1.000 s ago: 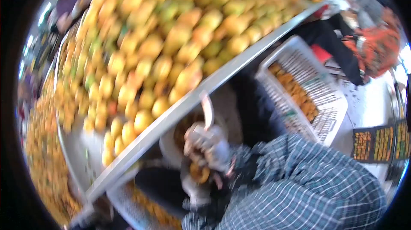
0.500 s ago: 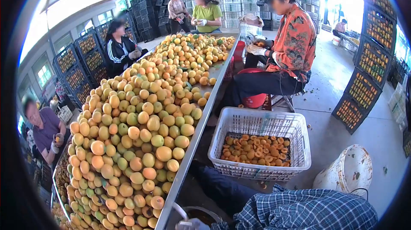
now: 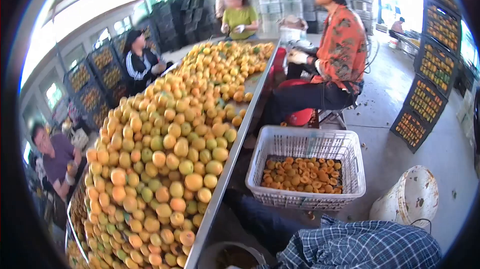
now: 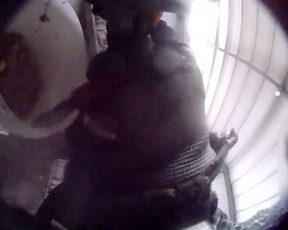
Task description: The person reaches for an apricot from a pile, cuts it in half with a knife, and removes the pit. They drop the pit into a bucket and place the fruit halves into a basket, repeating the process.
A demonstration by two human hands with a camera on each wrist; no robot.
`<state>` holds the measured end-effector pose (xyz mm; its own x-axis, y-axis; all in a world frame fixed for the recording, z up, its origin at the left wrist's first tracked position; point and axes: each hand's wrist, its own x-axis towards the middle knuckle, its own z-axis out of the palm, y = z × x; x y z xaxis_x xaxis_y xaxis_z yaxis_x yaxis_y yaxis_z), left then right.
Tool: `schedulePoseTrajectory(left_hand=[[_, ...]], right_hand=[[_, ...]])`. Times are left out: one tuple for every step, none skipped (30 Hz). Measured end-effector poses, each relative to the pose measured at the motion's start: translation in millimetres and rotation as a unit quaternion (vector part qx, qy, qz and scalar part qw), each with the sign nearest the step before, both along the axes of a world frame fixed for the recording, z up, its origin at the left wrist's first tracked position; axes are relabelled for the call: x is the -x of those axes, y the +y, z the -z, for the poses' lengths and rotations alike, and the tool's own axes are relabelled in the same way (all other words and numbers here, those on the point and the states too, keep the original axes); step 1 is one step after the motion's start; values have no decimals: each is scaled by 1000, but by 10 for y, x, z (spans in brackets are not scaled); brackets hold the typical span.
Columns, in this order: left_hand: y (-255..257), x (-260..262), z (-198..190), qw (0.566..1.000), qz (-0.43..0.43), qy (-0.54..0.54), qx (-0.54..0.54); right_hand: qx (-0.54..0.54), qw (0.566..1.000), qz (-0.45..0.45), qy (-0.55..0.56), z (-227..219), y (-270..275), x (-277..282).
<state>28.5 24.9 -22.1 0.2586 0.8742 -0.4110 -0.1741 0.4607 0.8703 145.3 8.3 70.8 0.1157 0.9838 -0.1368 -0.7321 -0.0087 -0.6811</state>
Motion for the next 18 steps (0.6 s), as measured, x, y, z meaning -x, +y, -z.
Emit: schedulePoseTrajectory(left_hand=[[-48, 68, 12, 1000, -9, -11, 4], [-101, 183, 72, 999, -22, -32, 2], [-153, 290, 212, 996, -29, -85, 3], [-206, 554, 616, 986, -18, -164, -12], [-306, 323, -25, 947, -90, -271, 148], [-349, 486, 346, 995, -75, -55, 36], [-425, 341, -3, 935, 31, 271, -226], [-420, 309, 5, 923, 7, 292, -250], [-373, 337, 66, 994, -53, 76, -57], [-341, 359, 99, 973, -113, -158, 128], [-352, 342, 97, 991, -94, -66, 68], [-355, 310, 95, 997, -68, 24, 5], [-345, 317, 121, 986, -137, -66, 74], [-337, 310, 157, 985, -137, -67, 76], [-341, 271, 174, 983, -172, -47, 48], [-299, 174, 186, 980, -195, -34, 18], [-193, 88, 8, 986, -88, -131, 57], [-117, 29, -87, 992, -61, -106, 39]], right_hand=[[-22, 1000, -2, -3, 44, 5, 12], [-64, 998, -3, -1, 117, 19, 28], [-73, 997, -9, 36, 240, 50, 40], [58, 949, 8, 311, 548, 119, 14], [171, 958, 83, 216, 470, 164, 84], [200, 940, 37, 273, 498, 189, 18], [212, 947, 50, 235, 537, 203, 36], [275, 917, 96, 271, 522, 265, 43], [225, 932, 60, 278, 680, 268, 33], [198, 941, 48, 271, 748, 270, 35], [183, 953, 45, 236, 780, 269, 52], [162, 965, 44, 199, 777, 291, 62], [199, 970, 70, 122, 741, 286, 106], [173, 983, 66, 17, 636, 239, 141], [103, 993, 32, -46, 650, 180, 174], [30, 993, 9, -116, 649, 121, 170], [26, 989, 42, -138, 703, 61, 166], [-71, 997, 5, -19, 818, 42, 170]])
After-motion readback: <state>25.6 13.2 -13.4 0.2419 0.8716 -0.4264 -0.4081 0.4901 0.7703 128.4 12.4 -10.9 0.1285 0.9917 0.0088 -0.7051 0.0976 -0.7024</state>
